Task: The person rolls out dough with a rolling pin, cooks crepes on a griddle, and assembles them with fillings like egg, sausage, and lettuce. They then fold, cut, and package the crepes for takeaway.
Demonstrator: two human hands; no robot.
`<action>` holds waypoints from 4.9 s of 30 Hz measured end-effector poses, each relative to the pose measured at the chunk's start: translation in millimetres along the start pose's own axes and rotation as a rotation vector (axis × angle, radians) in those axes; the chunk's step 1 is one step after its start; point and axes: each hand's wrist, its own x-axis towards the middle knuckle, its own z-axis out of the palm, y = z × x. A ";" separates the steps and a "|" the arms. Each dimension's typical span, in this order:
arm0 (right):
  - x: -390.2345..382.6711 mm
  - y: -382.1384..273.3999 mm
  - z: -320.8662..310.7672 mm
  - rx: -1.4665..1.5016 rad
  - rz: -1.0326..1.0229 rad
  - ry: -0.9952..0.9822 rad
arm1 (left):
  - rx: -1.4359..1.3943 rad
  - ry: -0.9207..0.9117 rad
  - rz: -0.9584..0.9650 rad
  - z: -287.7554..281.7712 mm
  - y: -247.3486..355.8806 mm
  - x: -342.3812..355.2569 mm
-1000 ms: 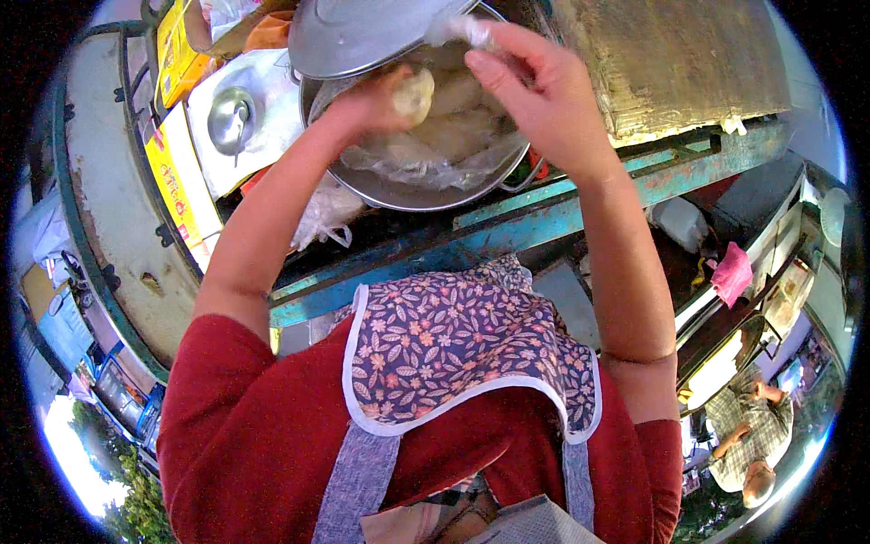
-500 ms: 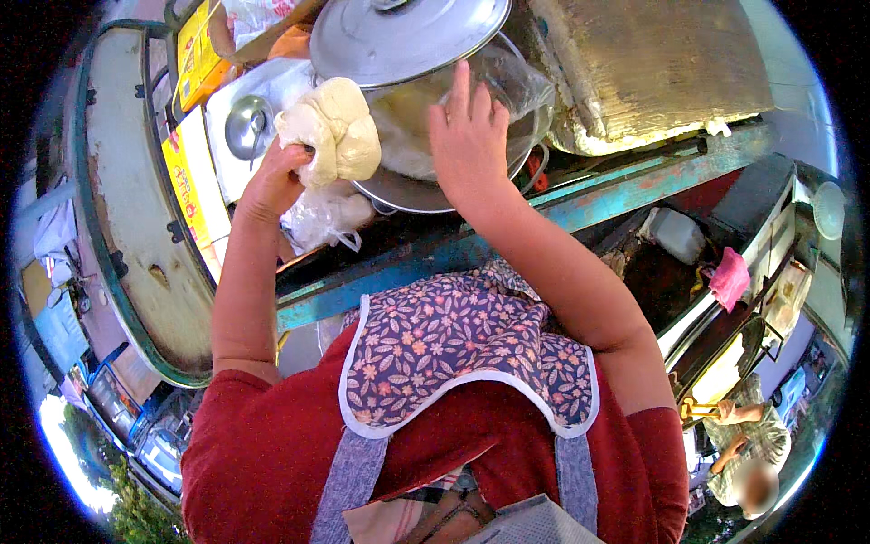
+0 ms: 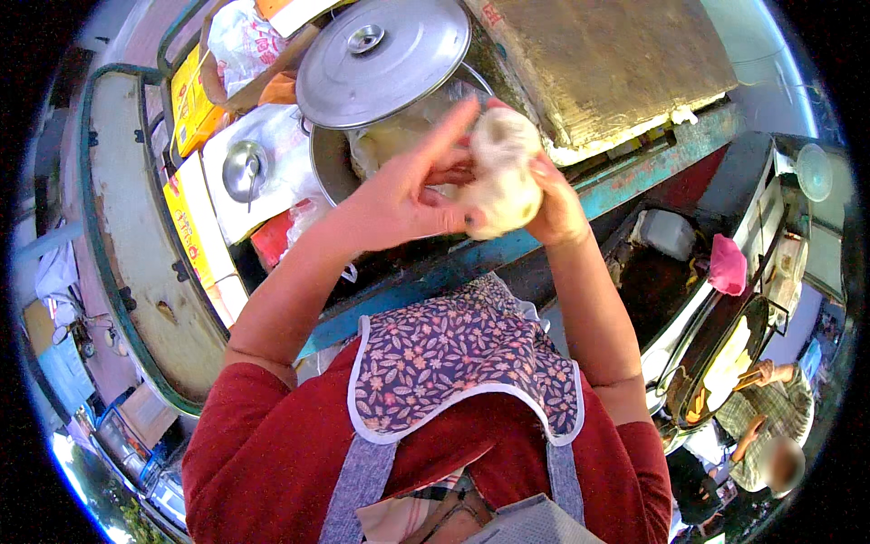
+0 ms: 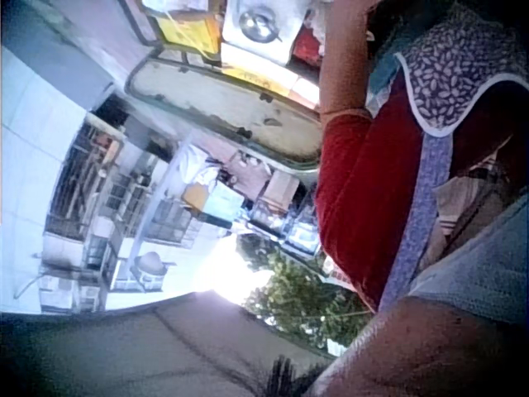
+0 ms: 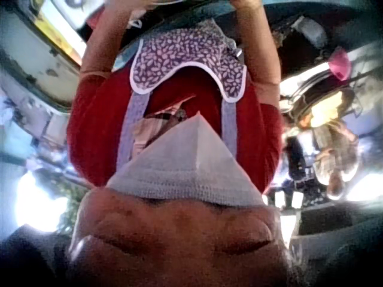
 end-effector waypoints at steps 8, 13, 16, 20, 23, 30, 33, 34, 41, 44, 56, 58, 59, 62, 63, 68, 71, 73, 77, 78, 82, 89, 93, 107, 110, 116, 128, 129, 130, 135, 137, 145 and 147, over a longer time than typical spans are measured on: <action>-10.5 22.9 -6.5 0.418 -0.043 0.423 | 0.273 0.470 0.233 22.8 -55.1 46.9; -16.3 17.9 -6.1 0.542 -0.097 0.447 | 0.783 0.397 0.430 -16.8 -105.9 77.8; -29.8 12.2 -11.7 0.566 -0.133 0.513 | 1.371 0.137 0.233 -37.4 -167.3 62.4; -57.0 9.3 -30.9 0.509 -0.108 0.491 | 1.640 -0.355 0.019 -83.8 -226.7 29.3; -68.0 7.4 -35.2 0.496 -0.145 0.601 | 1.424 -0.494 -0.372 -76.0 -150.9 61.0; -78.8 3.9 -48.6 0.649 -0.319 0.601 | 1.132 0.162 0.081 -190.3 -34.7 138.5; -8.2 13.5 -41.9 0.571 -0.312 0.553 | 1.411 0.108 0.189 -303.1 -41.3 216.5; 17.9 13.7 -38.1 0.542 -0.308 0.530 | 1.450 0.075 0.194 -335.3 -46.6 241.7; 60.3 0.2 -31.1 0.621 -0.358 0.700 | 1.433 -0.090 0.121 -412.3 -58.1 336.2; 93.7 10.5 -57.1 0.629 -0.446 0.778 | 1.416 -0.189 0.206 -399.2 -64.5 341.4; -104.7 92.5 10.1 0.566 -0.989 1.471 | 1.575 -0.228 0.327 -459.8 -112.4 382.8; -171.0 133.7 21.3 0.446 -1.042 1.723 | 1.549 -0.187 0.397 -423.2 -115.6 399.7; -199.8 145.4 32.3 0.312 -1.056 1.915 | 1.543 -0.169 0.441 -404.1 -112.7 410.8; -276.7 174.0 77.1 -0.225 -0.728 2.558 | 1.411 -0.312 0.655 -308.6 -117.5 414.8; -295.5 179.8 93.0 -0.475 -0.403 2.758 | 1.337 -0.397 0.664 -263.4 -119.5 404.0; -354.2 216.2 113.6 -0.960 1.162 2.704 | 1.126 -0.753 0.623 -59.7 -121.7 332.5; -370.4 258.2 111.7 -0.788 1.128 2.711 | 1.075 -0.968 0.686 16.3 -123.6 297.5; -381.2 274.2 117.4 -0.727 1.021 2.792 | 1.084 -1.068 0.690 52.1 -125.1 279.9; -390.4 243.4 112.5 -0.300 0.993 2.955 | 1.091 -1.202 0.627 84.7 -129.9 260.9; -399.1 240.6 104.5 -0.246 0.992 2.967 | 1.066 -1.238 0.617 93.1 -134.6 258.1; -433.1 249.1 78.3 -0.337 0.954 2.952 | 1.147 -1.263 0.534 104.5 -149.2 261.2; -505.6 256.9 105.6 0.047 0.218 3.301 | 1.072 -1.230 0.375 90.8 -189.2 305.7; -508.4 231.9 98.0 -0.388 0.510 3.286 | 1.096 -1.385 0.012 74.2 -245.2 341.2; -215.6 114.5 -113.2 -0.256 1.140 2.801 | 1.208 -1.894 -0.766 85.7 -426.0 593.1; -207.0 103.7 -124.5 -0.185 0.922 2.948 | 1.108 -1.845 -0.704 81.6 -455.0 644.9; -174.8 80.6 -127.2 0.595 -0.045 3.152 | 1.028 -1.609 -0.503 120.7 -425.6 667.4; -182.4 -66.9 -187.4 -0.573 -0.085 2.901 | 1.152 -1.763 -0.497 134.4 -425.2 700.1; -185.3 -60.9 -195.5 -0.552 -0.067 2.873 | 1.171 -1.781 -0.518 142.3 -419.8 696.2; -188.6 -56.8 -203.2 -0.537 -0.050 2.842 | 1.182 -1.790 -0.545 147.7 -413.5 691.9; -201.9 -94.8 -233.9 -0.585 0.094 2.668 | 1.152 -1.699 -0.725 158.9 -392.9 691.4; -207.8 -119.7 -235.4 -0.684 0.287 2.633 | 1.146 -1.659 -0.759 172.9 -393.9 696.6; -188.4 -154.6 -287.4 -0.707 0.720 2.579 | 1.316 -1.554 -0.432 215.3 -434.2 780.7; -179.1 -159.5 -288.2 -0.584 0.524 2.637 | 1.352 -1.577 -0.382 219.3 -466.3 815.4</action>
